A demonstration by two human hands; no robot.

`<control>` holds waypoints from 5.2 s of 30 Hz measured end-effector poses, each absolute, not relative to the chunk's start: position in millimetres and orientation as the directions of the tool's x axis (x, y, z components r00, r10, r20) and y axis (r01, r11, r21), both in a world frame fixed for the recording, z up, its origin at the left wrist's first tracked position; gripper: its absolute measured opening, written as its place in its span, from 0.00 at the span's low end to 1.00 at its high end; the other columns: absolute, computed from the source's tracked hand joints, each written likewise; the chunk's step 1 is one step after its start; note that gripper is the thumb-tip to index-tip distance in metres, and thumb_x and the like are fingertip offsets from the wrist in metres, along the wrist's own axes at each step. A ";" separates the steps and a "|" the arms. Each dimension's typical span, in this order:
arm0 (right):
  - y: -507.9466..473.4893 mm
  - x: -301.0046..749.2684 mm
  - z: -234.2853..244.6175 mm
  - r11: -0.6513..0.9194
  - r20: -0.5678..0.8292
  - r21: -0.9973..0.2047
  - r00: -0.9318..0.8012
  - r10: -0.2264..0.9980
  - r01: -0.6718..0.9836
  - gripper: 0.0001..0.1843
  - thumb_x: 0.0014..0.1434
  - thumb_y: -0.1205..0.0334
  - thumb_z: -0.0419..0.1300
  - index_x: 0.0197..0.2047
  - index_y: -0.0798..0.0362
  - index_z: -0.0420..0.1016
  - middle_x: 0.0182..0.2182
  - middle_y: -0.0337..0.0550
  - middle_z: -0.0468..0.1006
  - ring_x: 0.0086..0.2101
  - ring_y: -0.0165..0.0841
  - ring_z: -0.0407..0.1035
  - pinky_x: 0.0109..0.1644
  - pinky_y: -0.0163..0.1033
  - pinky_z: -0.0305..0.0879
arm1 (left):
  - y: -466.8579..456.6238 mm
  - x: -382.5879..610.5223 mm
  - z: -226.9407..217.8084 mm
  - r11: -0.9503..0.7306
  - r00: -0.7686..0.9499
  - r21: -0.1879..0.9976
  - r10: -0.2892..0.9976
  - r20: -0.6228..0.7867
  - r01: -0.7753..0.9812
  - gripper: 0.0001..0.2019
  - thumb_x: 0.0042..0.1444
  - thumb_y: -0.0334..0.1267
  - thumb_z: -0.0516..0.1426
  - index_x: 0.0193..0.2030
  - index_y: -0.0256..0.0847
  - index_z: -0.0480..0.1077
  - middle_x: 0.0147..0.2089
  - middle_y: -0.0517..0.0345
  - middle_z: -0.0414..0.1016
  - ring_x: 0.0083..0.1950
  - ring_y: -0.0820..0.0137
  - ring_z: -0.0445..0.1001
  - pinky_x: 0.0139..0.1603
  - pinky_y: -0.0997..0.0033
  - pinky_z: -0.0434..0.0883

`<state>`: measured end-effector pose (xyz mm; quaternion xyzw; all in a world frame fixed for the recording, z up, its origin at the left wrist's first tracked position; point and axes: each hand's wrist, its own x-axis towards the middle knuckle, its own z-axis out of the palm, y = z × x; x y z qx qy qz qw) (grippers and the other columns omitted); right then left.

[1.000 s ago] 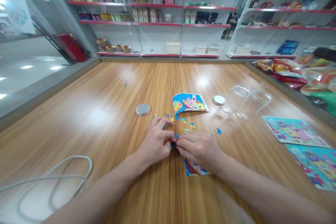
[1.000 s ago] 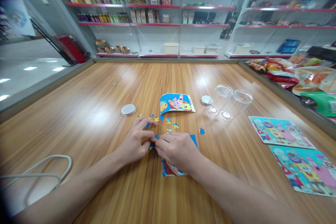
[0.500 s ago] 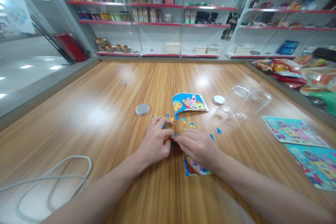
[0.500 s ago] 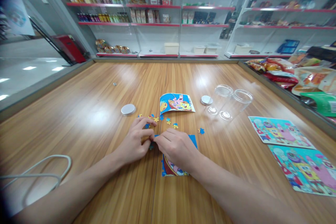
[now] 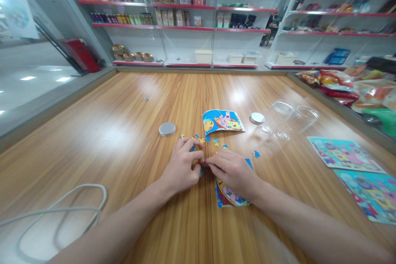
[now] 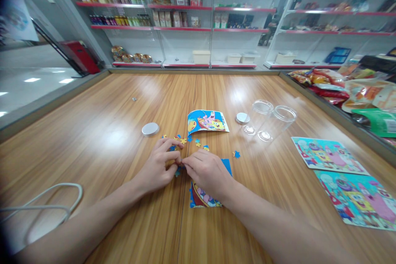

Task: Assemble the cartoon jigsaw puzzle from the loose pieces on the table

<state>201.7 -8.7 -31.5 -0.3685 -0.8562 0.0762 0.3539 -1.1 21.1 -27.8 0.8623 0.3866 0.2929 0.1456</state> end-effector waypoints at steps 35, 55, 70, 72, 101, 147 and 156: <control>-14.5 201.5 -25.5 0.528 0.455 -0.631 -0.279 0.845 0.568 0.05 0.59 0.70 0.61 0.33 0.52 0.75 0.29 0.38 0.77 0.31 0.31 0.71 0.37 0.36 0.66 | 19.7 -1.4 -30.6 -0.674 0.521 0.476 0.739 0.427 0.566 0.10 0.50 0.21 0.57 0.27 0.40 0.75 0.52 0.52 0.70 0.59 0.56 0.64 0.61 0.48 0.67; -20.9 205.2 -24.2 0.560 0.561 -0.639 -0.178 0.809 0.528 0.04 0.61 0.66 0.62 0.41 0.49 0.75 0.31 0.36 0.82 0.29 0.29 0.78 0.35 0.33 0.72 | 19.1 -0.9 -18.3 -0.779 0.501 0.501 0.626 0.597 0.377 0.09 0.62 0.36 0.63 0.49 0.46 0.77 0.52 0.51 0.72 0.57 0.59 0.67 0.61 0.49 0.67; -21.4 205.5 -25.3 0.537 0.539 -0.633 -0.181 0.823 0.558 0.03 0.61 0.65 0.63 0.40 0.50 0.77 0.30 0.36 0.82 0.28 0.29 0.76 0.33 0.34 0.71 | 17.1 -0.9 -15.7 -0.789 0.448 0.486 0.614 0.650 0.376 0.04 0.59 0.35 0.65 0.41 0.43 0.76 0.49 0.52 0.74 0.54 0.61 0.68 0.56 0.54 0.69; -20.9 205.4 -25.9 0.542 0.536 -0.630 -0.195 0.822 0.556 0.03 0.61 0.66 0.63 0.39 0.50 0.77 0.30 0.36 0.81 0.28 0.29 0.76 0.34 0.34 0.70 | 17.0 -0.8 -15.9 -0.788 0.446 0.484 0.615 0.650 0.380 0.01 0.60 0.34 0.65 0.38 0.43 0.76 0.49 0.52 0.74 0.54 0.61 0.67 0.57 0.54 0.68; -19.1 205.8 -23.3 0.506 0.444 -0.690 -0.249 0.861 0.518 0.05 0.66 0.64 0.61 0.42 0.50 0.79 0.34 0.38 0.82 0.34 0.31 0.74 0.40 0.36 0.68 | 16.1 -3.8 -14.2 -0.716 0.538 0.584 0.687 0.489 0.382 0.04 0.62 0.33 0.58 0.36 0.41 0.74 0.52 0.51 0.72 0.58 0.60 0.67 0.64 0.51 0.61; -7.8 259.9 -13.3 0.059 0.265 -0.209 -0.001 0.964 0.976 0.04 0.65 0.63 0.57 0.41 0.51 0.73 0.31 0.46 0.81 0.31 0.41 0.76 0.31 0.40 0.57 | 21.1 -6.5 -28.3 -0.641 0.351 0.447 0.741 0.573 0.623 0.06 0.59 0.29 0.57 0.36 0.42 0.74 0.50 0.50 0.71 0.56 0.56 0.66 0.58 0.47 0.67; -4.2 260.2 -17.1 0.213 0.331 -0.363 -0.089 0.939 0.907 0.14 0.64 0.59 0.61 0.52 0.49 0.77 0.41 0.45 0.76 0.39 0.39 0.73 0.41 0.42 0.64 | 14.4 -3.4 -22.7 -0.803 0.743 0.532 0.525 0.416 0.269 0.16 0.58 0.19 0.50 0.39 0.42 0.75 0.46 0.51 0.74 0.48 0.64 0.71 0.50 0.58 0.72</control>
